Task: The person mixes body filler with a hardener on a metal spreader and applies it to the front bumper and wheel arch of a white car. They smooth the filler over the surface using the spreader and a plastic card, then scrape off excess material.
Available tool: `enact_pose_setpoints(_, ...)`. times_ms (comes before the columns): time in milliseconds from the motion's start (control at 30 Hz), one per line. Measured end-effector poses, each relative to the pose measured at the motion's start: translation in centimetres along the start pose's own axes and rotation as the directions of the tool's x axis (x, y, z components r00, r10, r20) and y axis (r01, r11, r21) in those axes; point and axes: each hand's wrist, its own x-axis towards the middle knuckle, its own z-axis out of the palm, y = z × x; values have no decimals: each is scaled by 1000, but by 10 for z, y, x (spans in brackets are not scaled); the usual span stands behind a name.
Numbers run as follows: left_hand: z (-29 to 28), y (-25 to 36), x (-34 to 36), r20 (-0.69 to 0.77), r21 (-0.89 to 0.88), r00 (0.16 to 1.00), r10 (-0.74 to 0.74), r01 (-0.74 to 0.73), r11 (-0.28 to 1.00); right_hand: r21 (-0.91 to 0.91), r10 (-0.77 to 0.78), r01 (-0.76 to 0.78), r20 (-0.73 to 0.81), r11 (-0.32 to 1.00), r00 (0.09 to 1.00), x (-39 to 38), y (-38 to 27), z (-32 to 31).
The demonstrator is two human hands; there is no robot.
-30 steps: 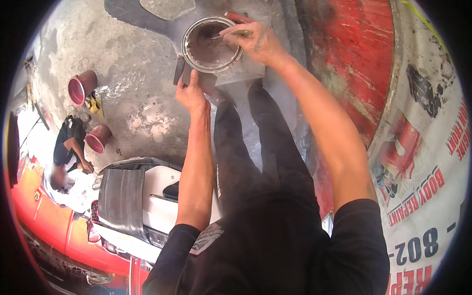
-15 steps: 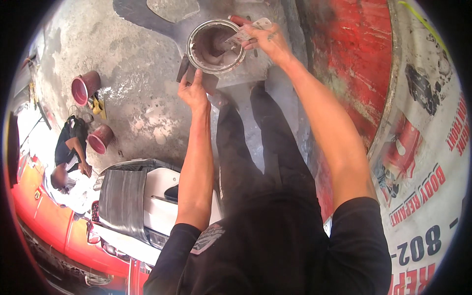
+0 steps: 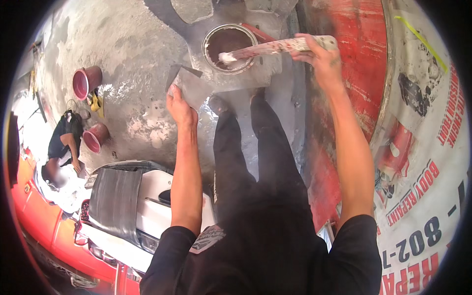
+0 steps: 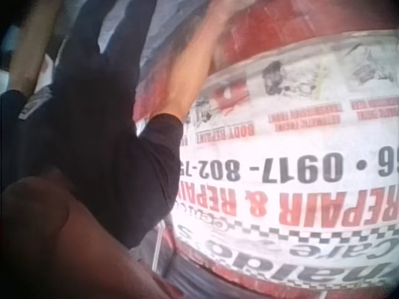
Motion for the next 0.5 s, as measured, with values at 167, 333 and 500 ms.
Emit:
enact_pose_setpoints(167, 15, 17, 14, 60, 55, 996, 73, -76, 996, -233, -93, 83, -30, 969, 995, -49, -52, -13)
enact_pose_setpoints(333, 32, 24, 32, 190, 196, 968, 164, -201, 960, -69, -172, 169, -37, 983, 984, -97, -90, -35)
enact_pose_setpoints(500, 54, 36, 33, 293, 299, 927, 234, -321, 899, 24, -295, 294, 41, 955, 955, -144, -139, -39)
